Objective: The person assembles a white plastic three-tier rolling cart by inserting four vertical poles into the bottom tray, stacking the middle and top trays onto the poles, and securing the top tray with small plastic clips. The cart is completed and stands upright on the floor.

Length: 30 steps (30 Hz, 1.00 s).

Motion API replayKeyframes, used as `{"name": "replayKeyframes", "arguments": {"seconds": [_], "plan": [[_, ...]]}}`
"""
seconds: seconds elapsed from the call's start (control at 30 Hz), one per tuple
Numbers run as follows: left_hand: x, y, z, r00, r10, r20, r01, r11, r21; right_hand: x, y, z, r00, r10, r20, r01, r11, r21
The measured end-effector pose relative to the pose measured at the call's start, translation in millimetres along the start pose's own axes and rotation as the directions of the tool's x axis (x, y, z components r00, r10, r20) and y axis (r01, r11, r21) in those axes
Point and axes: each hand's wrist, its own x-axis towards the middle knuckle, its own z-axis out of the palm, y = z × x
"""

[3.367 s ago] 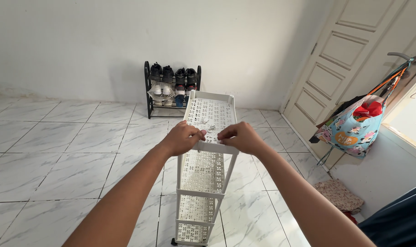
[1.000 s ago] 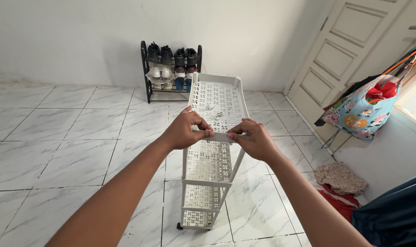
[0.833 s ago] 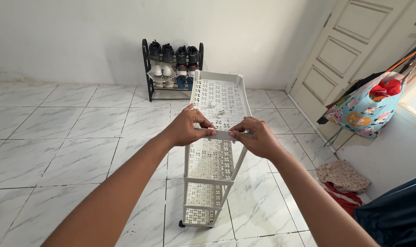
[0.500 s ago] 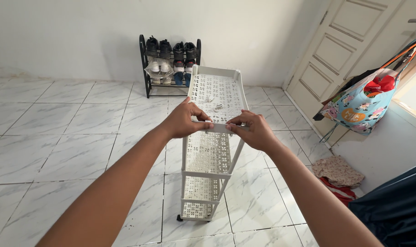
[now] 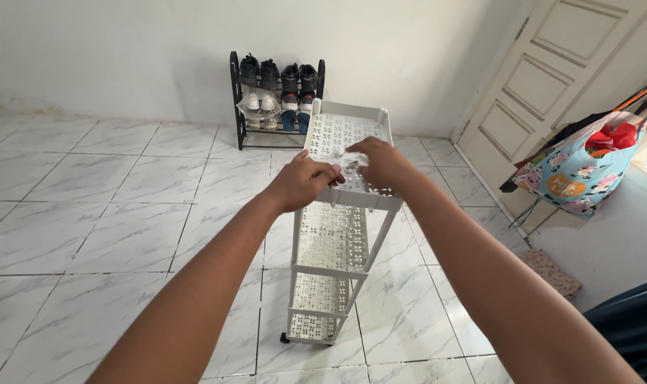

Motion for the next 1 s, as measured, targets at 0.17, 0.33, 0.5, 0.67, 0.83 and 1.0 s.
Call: {"name": "replayKeyframes", "arguments": {"seconds": [0.17, 0.33, 0.5, 0.67, 0.83, 1.0], "plan": [[0.2, -1.2, 1.0, 0.997, -0.071, 0.012, 0.071, 0.997, 0.012, 2.7, -10.0, 8.1, 0.86, 0.44, 0.258, -0.425, 0.898, -0.115], [-0.7, -6.3, 4.9, 0.982, 0.11, -0.156, -0.133, 0.98, -0.145, 1.8, -36.5, -17.0, 0.897, 0.422, 0.129, -0.428, 0.904, 0.02], [-22.8, -30.5, 30.3, 0.829, -0.3, -0.472, -0.091, 0.76, -0.643, -29.7, -68.5, -57.1, 0.898, 0.437, 0.038, -0.408, 0.8, 0.44], [-81.6, -87.1, 88.0, 0.741, -0.407, -0.534, 0.001, 0.796, -0.605, -97.3, -95.8, -46.5, 0.932, 0.316, 0.179, -0.363, 0.785, 0.502], [-121.6, -123.0, 150.7, 0.825, -0.446, -0.347, 0.107, 0.727, -0.679, -131.5, -109.8, 27.8, 0.854, 0.388, 0.348, -0.516, 0.724, 0.458], [-132.6, -147.7, 173.8, 0.918, -0.313, -0.243, 0.145, 0.836, -0.529, -148.7, -107.4, 117.1, 0.82, 0.462, 0.338, -0.572, 0.663, 0.482]]}}
